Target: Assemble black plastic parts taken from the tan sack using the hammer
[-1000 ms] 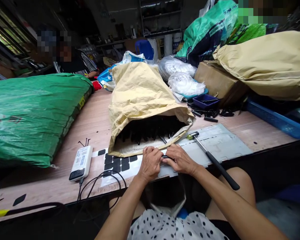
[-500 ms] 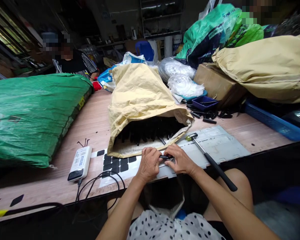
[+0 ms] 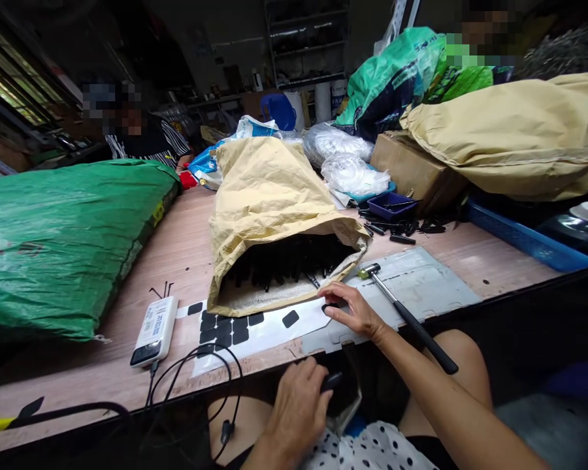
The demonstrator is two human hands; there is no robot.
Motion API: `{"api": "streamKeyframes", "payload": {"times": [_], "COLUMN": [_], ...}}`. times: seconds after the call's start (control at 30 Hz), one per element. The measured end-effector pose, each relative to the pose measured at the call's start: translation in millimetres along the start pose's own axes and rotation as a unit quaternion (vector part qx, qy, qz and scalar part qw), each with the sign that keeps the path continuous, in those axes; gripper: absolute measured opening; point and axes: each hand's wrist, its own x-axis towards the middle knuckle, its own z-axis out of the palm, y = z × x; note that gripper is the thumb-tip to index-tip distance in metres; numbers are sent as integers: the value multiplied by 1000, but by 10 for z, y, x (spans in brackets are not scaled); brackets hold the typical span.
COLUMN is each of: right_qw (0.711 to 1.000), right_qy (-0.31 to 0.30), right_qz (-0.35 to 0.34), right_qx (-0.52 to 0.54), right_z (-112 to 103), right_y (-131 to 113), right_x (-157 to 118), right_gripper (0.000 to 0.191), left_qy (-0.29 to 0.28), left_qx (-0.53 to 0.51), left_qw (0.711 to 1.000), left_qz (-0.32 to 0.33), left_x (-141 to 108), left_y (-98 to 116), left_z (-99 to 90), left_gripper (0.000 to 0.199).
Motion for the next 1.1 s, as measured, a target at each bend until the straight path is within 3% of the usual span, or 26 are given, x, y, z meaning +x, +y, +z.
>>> {"api": "streamKeyframes", "payload": {"times": [0.13, 0.27, 0.33, 0.4, 0.5, 0.57, 0.63, 0.73, 0.87, 1.0, 1.1], "right_qw": [1000, 998, 998, 998, 997, 997, 997, 998, 997, 993, 962], "right_qy": [13, 16, 13, 12, 14, 14, 17, 22, 30, 75, 206], "right_qz": [0, -2, -6, -10, -10, -10, -12, -10, -7, -11, 0], "right_qx": [-29, -53, -58, -62, -74, -74, -68, -62, -65, -88, -177], "right_z": [34, 47, 50, 55, 61, 63, 61, 60, 86, 79, -49], "right_y": [42, 50, 37, 20, 4, 5, 16, 41, 57, 10, -43], "right_x": [-1, -3, 0, 4, 9, 10, 11, 13, 26, 8, -102], "right_gripper": [27, 24, 23, 22, 20, 19, 18, 16, 14, 13, 15], "left_qy": [-68, -87, -63, -17, 121, 222, 287, 289, 237, 243, 283], "left_qx": [37, 16, -29, -65, -54, -5, 52, 110, 125, 121, 98], "left_qw": [996, 992, 994, 995, 988, 968, 942, 919, 909, 910, 921], "left_qz": [-44, -95, -87, -71, -78, -117, -166, -246, -320, -313, -249], "left_x": [34, 93, 129, 225, 532, 801, 1055, 1312, 1366, 1152, 925], "left_y": [18, 19, 33, 33, -76, -238, -430, -660, -775, -744, -637], "left_z": [344, 408, 291, 77, -333, -581, -761, -892, -941, -970, -919], "left_gripper": [18, 31, 33, 20, 19, 17, 20, 27, 27, 21, 14]}}
